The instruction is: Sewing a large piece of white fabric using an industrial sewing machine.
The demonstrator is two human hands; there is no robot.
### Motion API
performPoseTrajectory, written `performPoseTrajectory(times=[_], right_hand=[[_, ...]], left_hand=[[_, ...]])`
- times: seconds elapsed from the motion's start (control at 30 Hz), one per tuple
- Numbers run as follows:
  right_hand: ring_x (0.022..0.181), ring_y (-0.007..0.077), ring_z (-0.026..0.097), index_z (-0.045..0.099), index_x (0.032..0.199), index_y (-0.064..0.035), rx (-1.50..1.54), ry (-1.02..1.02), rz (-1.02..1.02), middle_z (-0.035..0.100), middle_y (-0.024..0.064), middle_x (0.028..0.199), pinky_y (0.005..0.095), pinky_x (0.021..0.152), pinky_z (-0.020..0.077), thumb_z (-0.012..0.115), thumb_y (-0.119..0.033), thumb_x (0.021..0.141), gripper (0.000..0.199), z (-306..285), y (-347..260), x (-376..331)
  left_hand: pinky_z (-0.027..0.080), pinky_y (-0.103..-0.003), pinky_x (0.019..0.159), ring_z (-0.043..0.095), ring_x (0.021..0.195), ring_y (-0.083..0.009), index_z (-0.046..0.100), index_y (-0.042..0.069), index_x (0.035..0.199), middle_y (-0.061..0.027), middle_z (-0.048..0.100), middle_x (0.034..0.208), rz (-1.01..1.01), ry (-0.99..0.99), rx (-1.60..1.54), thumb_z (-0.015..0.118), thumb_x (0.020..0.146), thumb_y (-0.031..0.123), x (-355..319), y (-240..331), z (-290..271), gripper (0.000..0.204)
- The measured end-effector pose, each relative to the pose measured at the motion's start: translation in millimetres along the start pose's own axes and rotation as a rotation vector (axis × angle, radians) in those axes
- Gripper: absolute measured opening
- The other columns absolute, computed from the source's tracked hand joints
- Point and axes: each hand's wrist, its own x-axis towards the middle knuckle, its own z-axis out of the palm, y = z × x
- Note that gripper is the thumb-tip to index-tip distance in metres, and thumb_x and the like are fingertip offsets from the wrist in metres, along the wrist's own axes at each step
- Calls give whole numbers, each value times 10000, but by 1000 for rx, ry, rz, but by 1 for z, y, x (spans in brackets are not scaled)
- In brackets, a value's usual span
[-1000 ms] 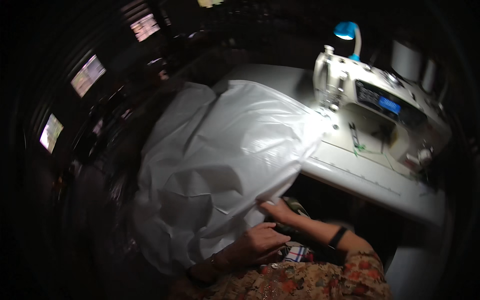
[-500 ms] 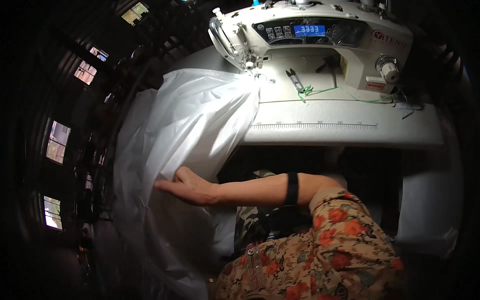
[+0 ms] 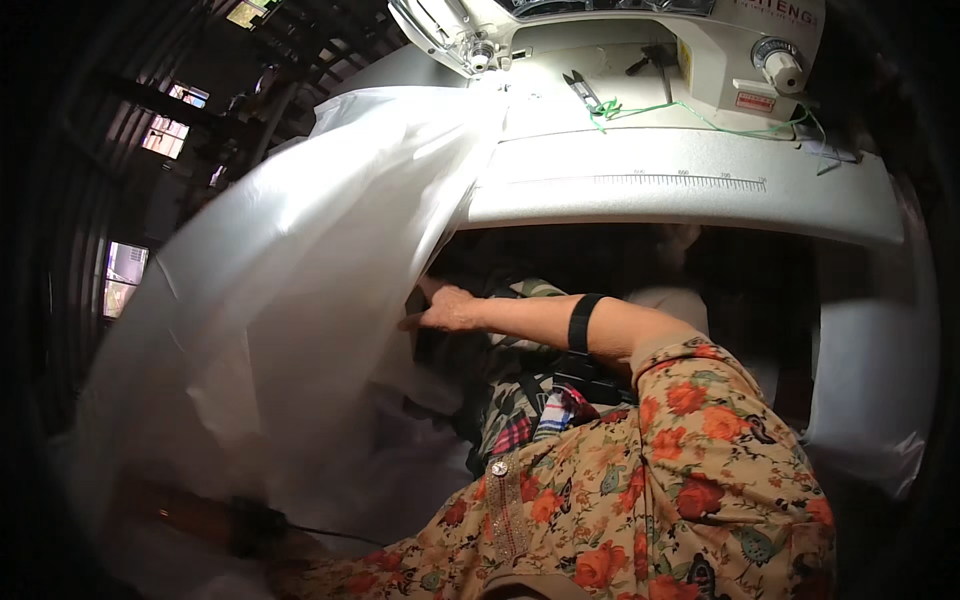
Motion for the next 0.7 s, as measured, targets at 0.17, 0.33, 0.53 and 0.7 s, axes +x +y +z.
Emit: performPoseTrajectory(times=[0.17, 0.33, 0.53, 0.7], right_hand=[[960, 305, 654, 544, 1295, -45, 250, 150, -238, 691, 196, 1001, 389, 857, 503, 681, -470, 842, 636, 42, 3, 14], [788, 210, 685, 668, 1056, 35, 186, -10, -160, 714, 145, 909, 345, 749, 527, 632, -308, 913, 373, 18, 6, -18], [909, 190, 693, 679, 1120, 12, 423, -291, -248, 723, 125, 1021, 323, 895, 522, 553, -159, 969, 261, 3, -13, -88], [904, 219, 701, 664, 1137, 14, 289, -453, -463, 722, 138, 1014, 329, 900, 528, 545, -176, 984, 272, 57, -44, -99]], left_hand=[[189, -610, 1039, 216, 1368, -376, 159, 203, 1529, -154, 190, 1521, 219, 36, 77, 662, 846, 459, 54, 63, -50, 886], [121, -665, 1068, 135, 1420, -391, 102, 232, 1551, -159, 107, 1570, 416, 59, 130, 673, 834, 516, 115, 149, -49, 959], [41, -730, 1103, 37, 1483, -410, 33, 267, 1577, -164, 7, 1629, 656, 55, 161, 686, 820, 585, 233, 190, -82, 1049], [528, -394, 786, 658, 912, -291, 615, 52, 1218, -182, 673, 1078, 284, -57, 1145, 570, 937, 244, 261, 145, -228, 343]])
